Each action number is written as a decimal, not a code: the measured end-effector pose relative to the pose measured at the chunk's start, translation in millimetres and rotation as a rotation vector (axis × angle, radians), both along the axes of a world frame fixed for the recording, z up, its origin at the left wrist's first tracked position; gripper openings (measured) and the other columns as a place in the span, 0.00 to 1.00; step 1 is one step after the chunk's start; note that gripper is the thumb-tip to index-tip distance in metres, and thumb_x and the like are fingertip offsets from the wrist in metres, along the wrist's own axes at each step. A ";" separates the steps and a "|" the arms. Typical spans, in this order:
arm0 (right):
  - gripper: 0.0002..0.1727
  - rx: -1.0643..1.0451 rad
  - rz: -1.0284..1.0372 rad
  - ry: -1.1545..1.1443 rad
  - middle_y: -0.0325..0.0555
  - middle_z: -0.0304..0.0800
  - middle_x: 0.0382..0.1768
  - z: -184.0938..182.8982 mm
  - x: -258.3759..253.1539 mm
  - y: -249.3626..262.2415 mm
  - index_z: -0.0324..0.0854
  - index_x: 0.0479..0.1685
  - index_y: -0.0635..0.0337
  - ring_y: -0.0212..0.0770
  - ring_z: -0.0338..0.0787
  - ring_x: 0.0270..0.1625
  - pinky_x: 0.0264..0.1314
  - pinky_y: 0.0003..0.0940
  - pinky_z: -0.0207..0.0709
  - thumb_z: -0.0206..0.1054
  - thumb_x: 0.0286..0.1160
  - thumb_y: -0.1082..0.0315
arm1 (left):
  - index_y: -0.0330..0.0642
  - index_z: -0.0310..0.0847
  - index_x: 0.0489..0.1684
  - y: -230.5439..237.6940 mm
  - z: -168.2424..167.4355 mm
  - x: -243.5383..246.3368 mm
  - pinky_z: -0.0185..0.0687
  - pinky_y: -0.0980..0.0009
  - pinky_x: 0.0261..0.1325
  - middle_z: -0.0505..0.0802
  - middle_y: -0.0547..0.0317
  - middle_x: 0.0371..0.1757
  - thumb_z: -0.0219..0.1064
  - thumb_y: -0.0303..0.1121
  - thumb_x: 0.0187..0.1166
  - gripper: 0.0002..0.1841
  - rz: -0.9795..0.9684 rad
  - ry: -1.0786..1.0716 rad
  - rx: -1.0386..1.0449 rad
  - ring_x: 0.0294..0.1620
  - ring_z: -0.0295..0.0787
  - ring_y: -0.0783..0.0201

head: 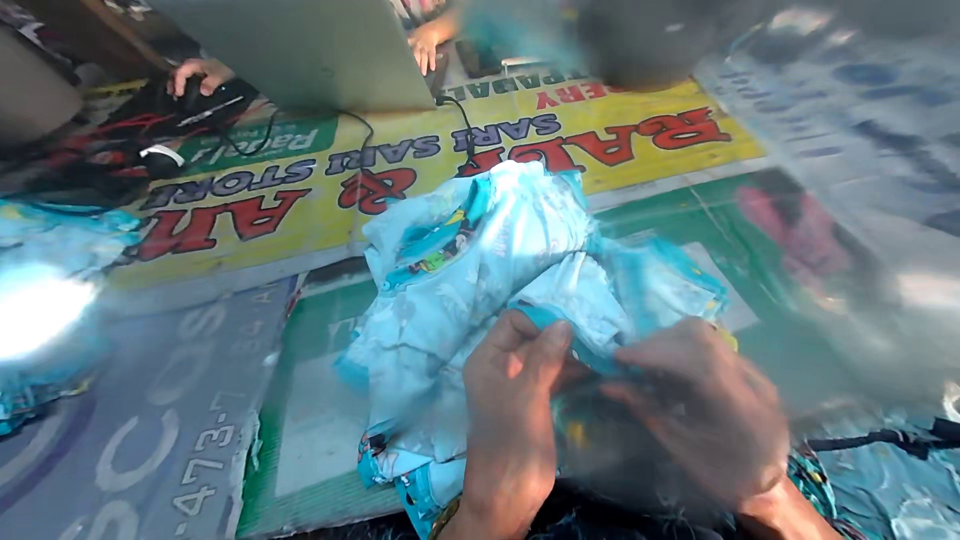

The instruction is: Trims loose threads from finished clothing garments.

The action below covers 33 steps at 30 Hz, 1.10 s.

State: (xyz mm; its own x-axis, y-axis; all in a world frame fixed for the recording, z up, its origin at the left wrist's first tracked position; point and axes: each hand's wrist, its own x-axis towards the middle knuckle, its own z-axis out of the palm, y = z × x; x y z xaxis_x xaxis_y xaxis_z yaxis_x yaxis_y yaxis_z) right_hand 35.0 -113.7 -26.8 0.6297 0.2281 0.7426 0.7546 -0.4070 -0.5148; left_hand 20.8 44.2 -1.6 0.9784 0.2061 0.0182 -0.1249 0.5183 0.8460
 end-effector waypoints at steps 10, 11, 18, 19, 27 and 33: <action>0.11 0.253 0.212 0.153 0.35 0.82 0.36 8.9 -4.5 -3.1 0.78 0.42 0.57 0.17 0.82 0.39 0.41 0.10 0.76 0.61 0.89 0.59 | 0.36 0.78 0.41 -13.3 -1.9 -7.5 0.95 0.70 0.39 0.93 0.55 0.34 0.56 0.22 0.86 0.06 0.009 0.027 -0.048 0.32 0.95 0.66; 0.10 0.193 0.179 0.098 0.37 0.83 0.38 10.2 -8.8 -3.2 0.77 0.43 0.56 0.19 0.84 0.41 0.43 0.11 0.78 0.61 0.89 0.60 | 0.36 0.78 0.42 -15.2 -3.2 -7.5 0.95 0.70 0.39 0.93 0.56 0.34 0.55 0.22 0.86 0.06 0.019 0.013 -0.051 0.32 0.95 0.67; 0.18 -0.221 -0.046 0.085 0.41 0.87 0.39 14.1 -40.0 -13.4 0.78 0.53 0.52 0.31 0.84 0.37 0.35 0.21 0.74 0.69 0.77 0.50 | 0.35 0.75 0.48 -19.0 -10.2 -3.8 0.95 0.69 0.41 0.92 0.55 0.35 0.53 0.24 0.89 0.06 0.019 -0.035 -0.129 0.34 0.95 0.66; 0.19 -0.236 -0.060 0.120 0.42 0.87 0.41 15.7 -43.0 -18.7 0.78 0.55 0.52 0.31 0.84 0.39 0.37 0.22 0.75 0.69 0.77 0.49 | 0.36 0.75 0.47 -18.6 -9.1 -3.3 0.95 0.69 0.41 0.92 0.56 0.35 0.52 0.24 0.89 0.06 0.021 -0.030 -0.139 0.34 0.95 0.67; 0.12 -0.258 -0.328 -0.061 0.43 0.89 0.43 16.7 -29.4 -25.1 0.82 0.52 0.52 0.31 0.85 0.41 0.41 0.22 0.74 0.68 0.83 0.55 | 0.36 0.77 0.45 -13.9 -5.9 -2.6 0.94 0.70 0.40 0.93 0.54 0.35 0.52 0.24 0.89 0.08 0.014 -0.022 -0.197 0.33 0.95 0.66; 0.11 -0.255 -0.243 -0.069 0.42 0.91 0.43 16.2 -21.6 -20.8 0.84 0.52 0.53 0.31 0.87 0.42 0.42 0.24 0.74 0.66 0.85 0.57 | 0.35 0.77 0.44 -11.4 -2.2 -2.9 0.95 0.71 0.40 0.93 0.55 0.34 0.51 0.23 0.89 0.08 0.012 0.000 -0.188 0.32 0.96 0.66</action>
State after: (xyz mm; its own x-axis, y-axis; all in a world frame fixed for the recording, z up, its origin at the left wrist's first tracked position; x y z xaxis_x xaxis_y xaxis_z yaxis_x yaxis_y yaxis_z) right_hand 13.4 -134.5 -10.6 0.6385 0.2613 0.7239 0.6494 -0.6878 -0.3245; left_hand 17.9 32.9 -3.8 0.9758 0.2177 -0.0214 -0.1324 0.6659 0.7342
